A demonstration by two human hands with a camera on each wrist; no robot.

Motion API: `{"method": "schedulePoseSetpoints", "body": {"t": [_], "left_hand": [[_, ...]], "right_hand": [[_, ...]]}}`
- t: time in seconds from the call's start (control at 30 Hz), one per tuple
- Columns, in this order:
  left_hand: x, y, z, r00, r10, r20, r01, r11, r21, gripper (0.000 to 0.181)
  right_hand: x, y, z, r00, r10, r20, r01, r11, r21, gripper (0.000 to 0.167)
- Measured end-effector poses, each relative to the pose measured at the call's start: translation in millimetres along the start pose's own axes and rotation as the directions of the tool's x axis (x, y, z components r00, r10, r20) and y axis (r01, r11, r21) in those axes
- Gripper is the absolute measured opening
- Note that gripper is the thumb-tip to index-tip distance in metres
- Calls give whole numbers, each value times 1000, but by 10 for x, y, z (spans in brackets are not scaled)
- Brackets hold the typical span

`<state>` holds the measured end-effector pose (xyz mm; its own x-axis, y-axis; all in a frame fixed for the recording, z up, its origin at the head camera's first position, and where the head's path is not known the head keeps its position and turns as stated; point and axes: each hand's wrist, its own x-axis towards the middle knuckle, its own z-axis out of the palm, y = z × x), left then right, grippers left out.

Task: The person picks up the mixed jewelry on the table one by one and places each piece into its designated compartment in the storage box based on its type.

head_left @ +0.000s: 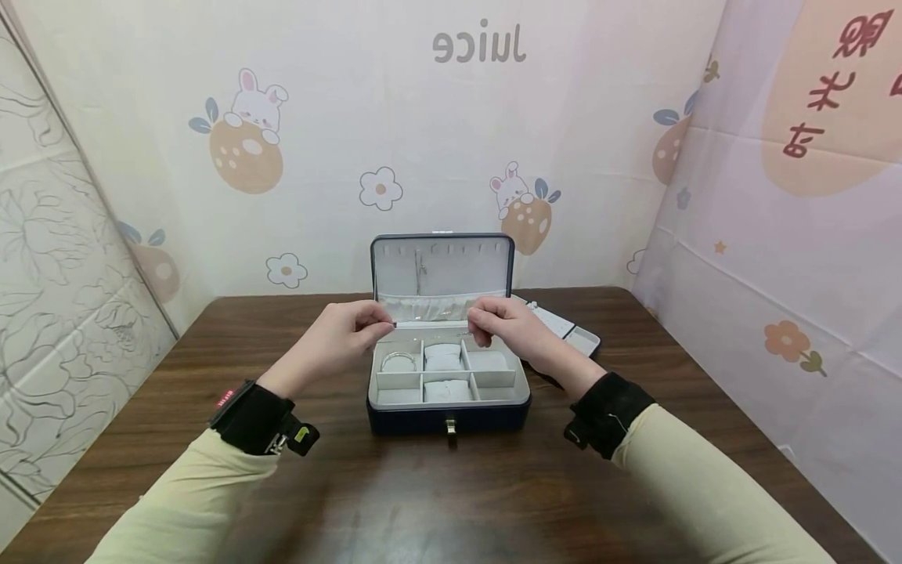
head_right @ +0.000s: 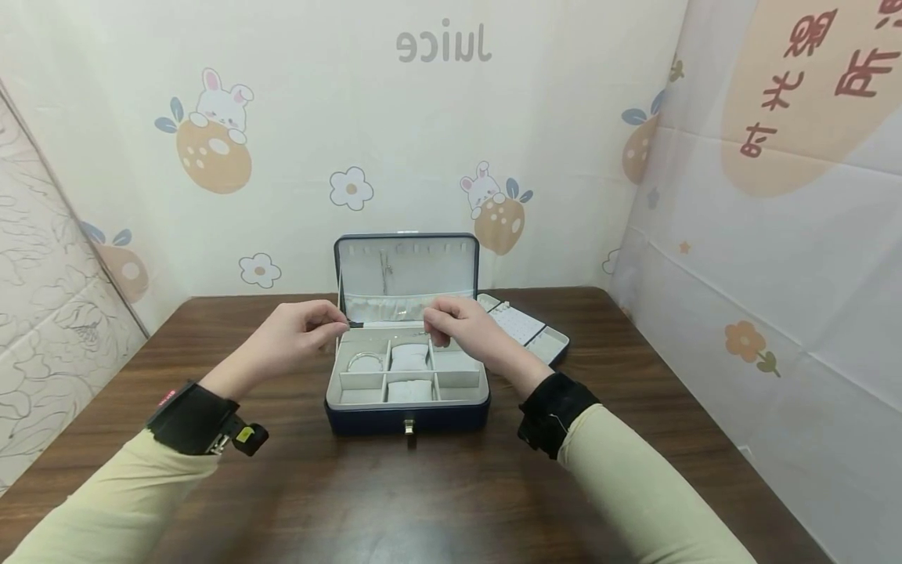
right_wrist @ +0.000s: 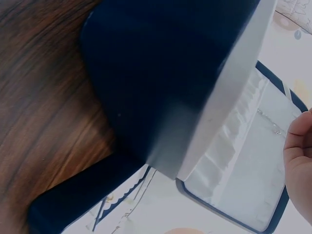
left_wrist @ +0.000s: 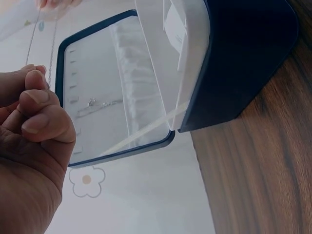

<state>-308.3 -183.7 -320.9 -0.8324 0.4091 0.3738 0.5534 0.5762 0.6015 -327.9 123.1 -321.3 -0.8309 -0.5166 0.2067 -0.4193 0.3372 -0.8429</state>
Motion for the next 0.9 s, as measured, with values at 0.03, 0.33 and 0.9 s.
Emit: {"method": "schedulePoseSetpoints", "body": {"t": [0.03,0.33,0.9], "left_hand": [[-2,-11,-10,1000,-8,-2,8,1000,-5,4],[-25,-38,-131,995,-82,-56,78,994,-80,7],[69,122,-220,980,-20,-198,-3,993,-115,10]], "right_hand": [[-7,8,-8,1000,4,-1,-4,1000,0,35],[-48,118,-55,999,32,-20,-32,999,5,35],[-113,193,-37,996,90,19,-90,996,4,31]]}}
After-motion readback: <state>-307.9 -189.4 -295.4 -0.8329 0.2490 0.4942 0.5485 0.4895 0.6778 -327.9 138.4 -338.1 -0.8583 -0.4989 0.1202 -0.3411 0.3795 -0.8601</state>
